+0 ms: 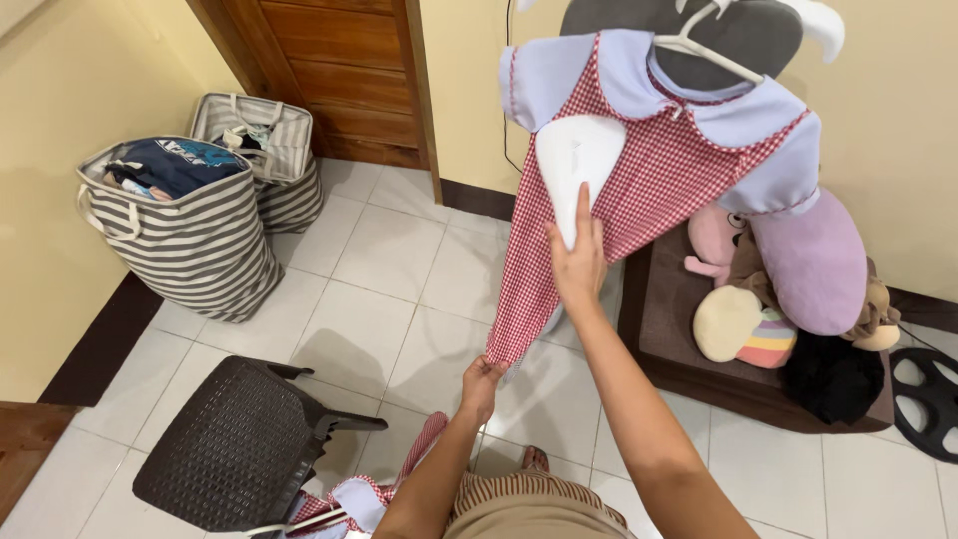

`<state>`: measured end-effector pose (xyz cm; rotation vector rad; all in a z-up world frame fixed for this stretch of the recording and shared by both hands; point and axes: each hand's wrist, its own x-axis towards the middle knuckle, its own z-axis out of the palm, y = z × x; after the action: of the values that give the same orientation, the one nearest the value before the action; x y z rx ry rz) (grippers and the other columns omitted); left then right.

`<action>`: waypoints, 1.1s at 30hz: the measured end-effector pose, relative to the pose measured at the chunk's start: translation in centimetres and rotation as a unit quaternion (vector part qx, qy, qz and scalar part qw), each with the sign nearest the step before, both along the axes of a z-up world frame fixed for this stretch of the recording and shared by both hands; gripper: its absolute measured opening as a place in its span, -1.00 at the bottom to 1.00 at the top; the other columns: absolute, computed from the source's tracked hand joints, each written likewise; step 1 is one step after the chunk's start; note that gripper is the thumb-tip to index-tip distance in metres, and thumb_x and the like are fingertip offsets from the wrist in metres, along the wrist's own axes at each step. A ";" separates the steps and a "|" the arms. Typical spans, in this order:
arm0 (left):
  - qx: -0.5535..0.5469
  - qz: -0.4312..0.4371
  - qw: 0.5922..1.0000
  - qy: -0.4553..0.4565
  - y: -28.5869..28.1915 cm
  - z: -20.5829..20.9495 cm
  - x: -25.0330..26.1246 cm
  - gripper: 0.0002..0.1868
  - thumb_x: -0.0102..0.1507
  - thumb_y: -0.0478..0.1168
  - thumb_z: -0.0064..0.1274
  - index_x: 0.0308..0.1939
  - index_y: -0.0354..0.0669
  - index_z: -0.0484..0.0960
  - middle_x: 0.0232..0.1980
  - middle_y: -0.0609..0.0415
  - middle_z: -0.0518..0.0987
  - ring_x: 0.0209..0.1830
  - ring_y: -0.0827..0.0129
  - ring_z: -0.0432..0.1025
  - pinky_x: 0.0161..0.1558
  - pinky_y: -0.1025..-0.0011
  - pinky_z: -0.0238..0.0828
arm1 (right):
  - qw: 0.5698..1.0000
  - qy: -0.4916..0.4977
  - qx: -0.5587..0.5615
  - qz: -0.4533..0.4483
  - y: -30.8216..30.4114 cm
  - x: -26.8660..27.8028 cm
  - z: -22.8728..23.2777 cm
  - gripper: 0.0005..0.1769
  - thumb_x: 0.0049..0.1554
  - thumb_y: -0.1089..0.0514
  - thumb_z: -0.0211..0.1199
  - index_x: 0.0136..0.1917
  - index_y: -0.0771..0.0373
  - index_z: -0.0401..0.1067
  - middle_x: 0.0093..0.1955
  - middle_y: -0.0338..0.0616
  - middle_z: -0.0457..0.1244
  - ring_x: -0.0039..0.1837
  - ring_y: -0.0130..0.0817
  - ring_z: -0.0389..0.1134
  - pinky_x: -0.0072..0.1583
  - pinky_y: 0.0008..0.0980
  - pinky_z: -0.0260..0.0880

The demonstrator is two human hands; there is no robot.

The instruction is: The person uses a handheld garment steamer to smooth a red-and-white checkered dress hanging on a hanger. They move the steamer over the bodice, sleeves, and skirt, occasionally adjusting the fabric with their other hand.

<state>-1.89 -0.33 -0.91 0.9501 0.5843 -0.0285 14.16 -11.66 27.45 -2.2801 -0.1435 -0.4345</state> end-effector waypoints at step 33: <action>0.184 -0.389 0.903 -0.008 -0.4 4.7 1.8 -0.33 0.18 -0.23 0.20 0.35 -0.32 0.40 0.23 -0.16 0.61 0.20 0.19 0.50 0.28 0.32 0.36 | 0.972 -0.220 0.075 0.039 -7.0 -3.6 0.4 -0.15 0.33 0.28 0.29 0.72 0.17 -0.08 0.46 0.34 0.17 0.21 -0.07 0.38 0.08 -0.20 0.49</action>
<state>-0.10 -0.76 3.80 1.5065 0.1587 -0.6454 10.55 -18.70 27.87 -1.9922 -0.4083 -0.8758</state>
